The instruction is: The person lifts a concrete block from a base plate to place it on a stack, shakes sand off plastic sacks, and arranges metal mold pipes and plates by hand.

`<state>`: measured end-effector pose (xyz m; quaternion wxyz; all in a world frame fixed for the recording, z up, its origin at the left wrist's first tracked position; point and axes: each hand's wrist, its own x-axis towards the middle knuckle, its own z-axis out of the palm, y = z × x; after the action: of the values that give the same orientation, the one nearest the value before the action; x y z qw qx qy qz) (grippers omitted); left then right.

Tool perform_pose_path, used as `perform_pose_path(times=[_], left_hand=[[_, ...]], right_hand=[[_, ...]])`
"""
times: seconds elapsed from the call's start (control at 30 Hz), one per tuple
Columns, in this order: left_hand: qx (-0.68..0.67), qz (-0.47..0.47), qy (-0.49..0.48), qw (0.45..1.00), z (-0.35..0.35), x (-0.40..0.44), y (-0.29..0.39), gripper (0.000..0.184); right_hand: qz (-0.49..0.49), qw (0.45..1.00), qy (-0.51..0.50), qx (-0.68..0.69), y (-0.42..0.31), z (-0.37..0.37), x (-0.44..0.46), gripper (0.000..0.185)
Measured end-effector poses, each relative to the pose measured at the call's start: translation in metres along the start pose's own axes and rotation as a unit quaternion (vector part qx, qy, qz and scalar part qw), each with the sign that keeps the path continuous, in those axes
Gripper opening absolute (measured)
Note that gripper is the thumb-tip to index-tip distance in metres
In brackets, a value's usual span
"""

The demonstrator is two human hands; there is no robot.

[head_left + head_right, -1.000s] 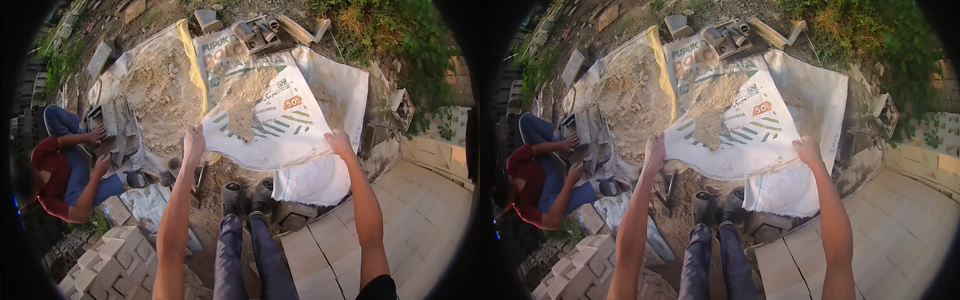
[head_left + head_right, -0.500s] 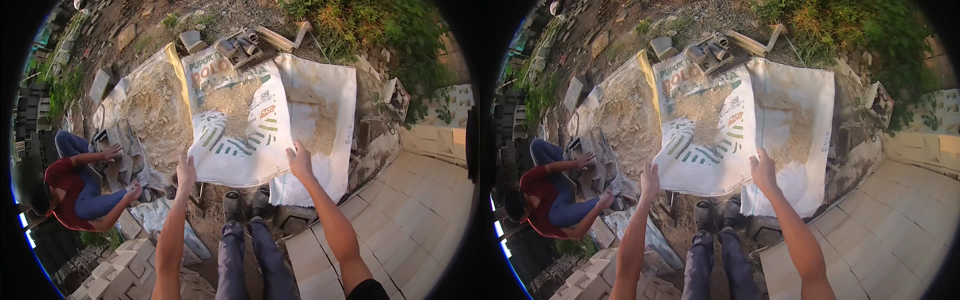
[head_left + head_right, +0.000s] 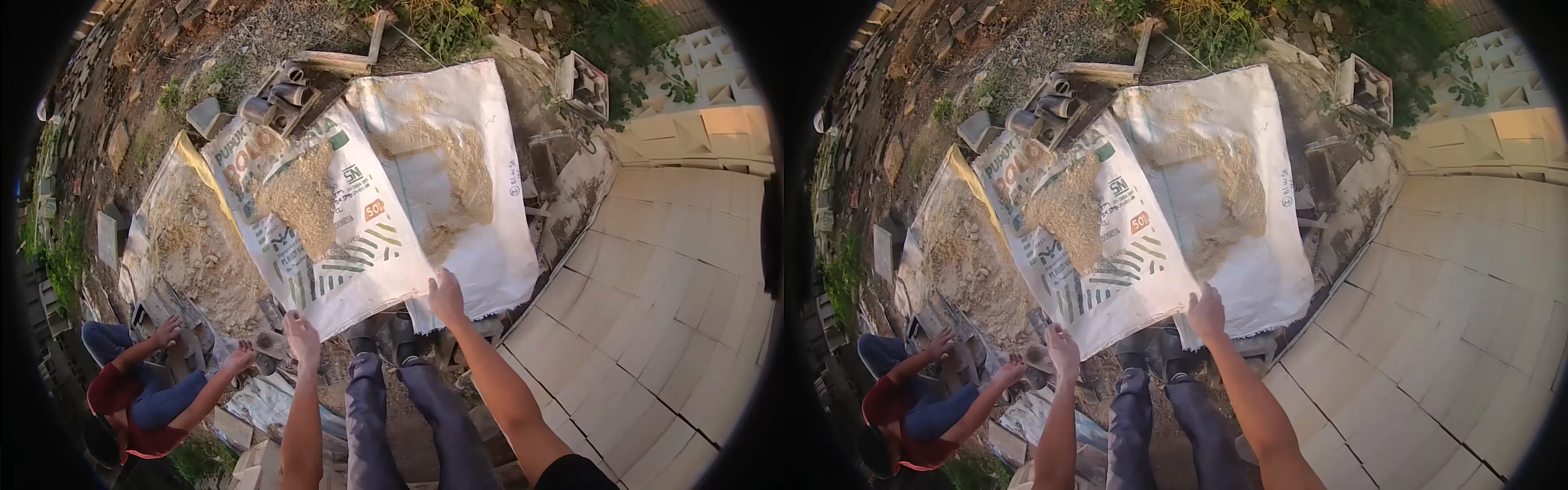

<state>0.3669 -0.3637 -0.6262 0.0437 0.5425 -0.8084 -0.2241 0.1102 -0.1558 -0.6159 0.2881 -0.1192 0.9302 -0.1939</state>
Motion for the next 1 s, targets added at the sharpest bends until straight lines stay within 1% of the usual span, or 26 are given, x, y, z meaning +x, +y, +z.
perform_pose_path(times=[0.03, 0.07, 0.1, 0.13, 0.17, 0.2, 0.23, 0.3, 0.33, 0.37, 0.4, 0.43, 0.47, 0.5, 0.53, 0.6, 0.67, 0.73, 0.77, 0.8, 0.83, 0.87, 0.9, 0.93, 0.97, 1.0], left_hand=[[-0.115, 0.023, -0.075, 0.99, 0.009, -0.001, 0.037, 0.013], [-0.208, 0.043, -0.114, 0.97, 0.015, -0.006, 0.087, 0.014], [-0.238, 0.123, -0.155, 0.951, 0.042, -0.015, 0.112, 0.016], [-0.273, 0.163, -0.211, 0.924, 0.061, -0.024, 0.143, 0.016], [-0.284, 0.167, -0.311, 0.891, 0.068, -0.027, 0.182, 0.02], [-0.284, 0.258, -0.335, 0.861, 0.095, -0.029, 0.205, 0.023], [-0.282, 0.346, -0.362, 0.818, 0.123, -0.033, 0.223, 0.025], [-0.227, 0.442, -0.359, 0.79, 0.197, -0.036, 0.25, 0.034], [-0.168, 0.487, -0.308, 0.8, 0.231, -0.034, 0.253, 0.032], [-0.109, 0.527, -0.254, 0.804, 0.262, -0.032, 0.256, 0.032], [-0.044, 0.531, -0.264, 0.804, 0.283, -0.027, 0.253, 0.032], [0.021, 0.534, -0.271, 0.801, 0.295, -0.02, 0.244, 0.032], [0.025, 0.53, -0.278, 0.801, 0.303, -0.014, 0.231, 0.032], [0.055, 0.544, -0.317, 0.775, 0.307, -0.007, 0.217, 0.03], [0.085, 0.558, -0.352, 0.746, 0.308, 0.002, 0.204, 0.03], [0.131, 0.402, -0.442, 0.791, 0.294, 0.015, 0.174, 0.031], [0.167, 0.432, -0.385, 0.798, 0.273, 0.045, 0.137, 0.033], [0.2, 0.242, -0.358, 0.879, 0.222, 0.078, 0.141, 0.036], [0.22, 0.199, -0.337, 0.894, 0.205, 0.099, 0.128, 0.037], [0.233, 0.157, -0.315, 0.906, 0.195, 0.125, 0.116, 0.038], [0.233, 0.161, -0.305, 0.909, 0.186, 0.154, 0.108, 0.038], [0.271, 0.102, -0.329, 0.899, 0.178, 0.182, 0.101, 0.036], [0.308, 0.042, -0.354, 0.882, 0.17, 0.201, 0.105, 0.034], [0.309, 0.044, -0.35, 0.883, 0.171, 0.218, 0.111, 0.034], [0.196, 0.119, -0.311, 0.922, 0.176, 0.241, 0.119, 0.028], [0.081, 0.193, -0.269, 0.94, 0.18, 0.263, 0.131, 0.022]], right_hand=[[-0.033, 0.997, 0.068, -0.004, 0.015, -0.015, 0.012, 0.04], [-0.042, 0.991, 0.122, -0.024, 0.032, -0.031, 0.026, 0.04], [-0.044, 0.983, 0.165, -0.066, 0.046, -0.05, 0.04, 0.041], [-0.04, 0.972, 0.2, -0.115, 0.063, -0.066, 0.055, 0.043], [-0.007, 0.968, 0.211, -0.134, 0.077, -0.084, 0.071, 0.045], [-0.002, 0.949, 0.246, -0.197, 0.094, -0.096, 0.088, 0.046], [0.008, 0.924, 0.279, -0.261, 0.117, -0.103, 0.1, 0.048], [-0.043, 0.907, 0.339, -0.246, 0.177, -0.103, 0.131, 0.042], [-0.032, 0.909, 0.332, -0.249, 0.186, -0.104, 0.138, 0.042], [0.008, 0.949, 0.211, -0.233, 0.185, -0.115, 0.143, 0.034], [0.05, 0.973, 0.084, -0.209, 0.186, -0.118, 0.14, 0.027], [0.058, 0.973, 0.073, -0.209, 0.192, -0.112, 0.134, 0.027], [-0.031, 0.977, 0.151, -0.149, 0.193, -0.104, 0.133, 0.021], [-0.119, 0.963, 0.227, -0.084, 0.191, -0.095, 0.132, 0.016], [-0.116, 0.964, 0.224, -0.079, 0.186, -0.089, 0.127, 0.016], [-0.101, 0.98, 0.17, -0.006, 0.165, -0.079, 0.109, 0.016], [-0.113, 0.98, 0.165, 0.004, 0.152, -0.058, 0.092, 0.017], [-0.077, 0.989, 0.124, 0.013, 0.139, -0.043, 0.081, 0.019], [-0.084, 0.988, 0.129, 0.024, 0.126, -0.04, 0.076, 0.019], [-0.039, 0.992, 0.113, 0.04, 0.113, -0.039, 0.074, 0.019], [0.004, 0.994, 0.097, 0.053, 0.103, -0.039, 0.076, 0.02], [-0.001, 0.993, 0.102, 0.056, 0.095, -0.035, 0.081, 0.02], [0.004, 0.989, 0.131, 0.067, 0.085, -0.03, 0.087, 0.02], [0.011, 0.984, 0.157, 0.079, 0.078, -0.024, 0.094, 0.02], [0.011, 0.984, 0.158, 0.081, 0.074, -0.021, 0.104, 0.02], [0.016, 0.983, 0.166, 0.075, 0.069, -0.019, 0.116, 0.019]])
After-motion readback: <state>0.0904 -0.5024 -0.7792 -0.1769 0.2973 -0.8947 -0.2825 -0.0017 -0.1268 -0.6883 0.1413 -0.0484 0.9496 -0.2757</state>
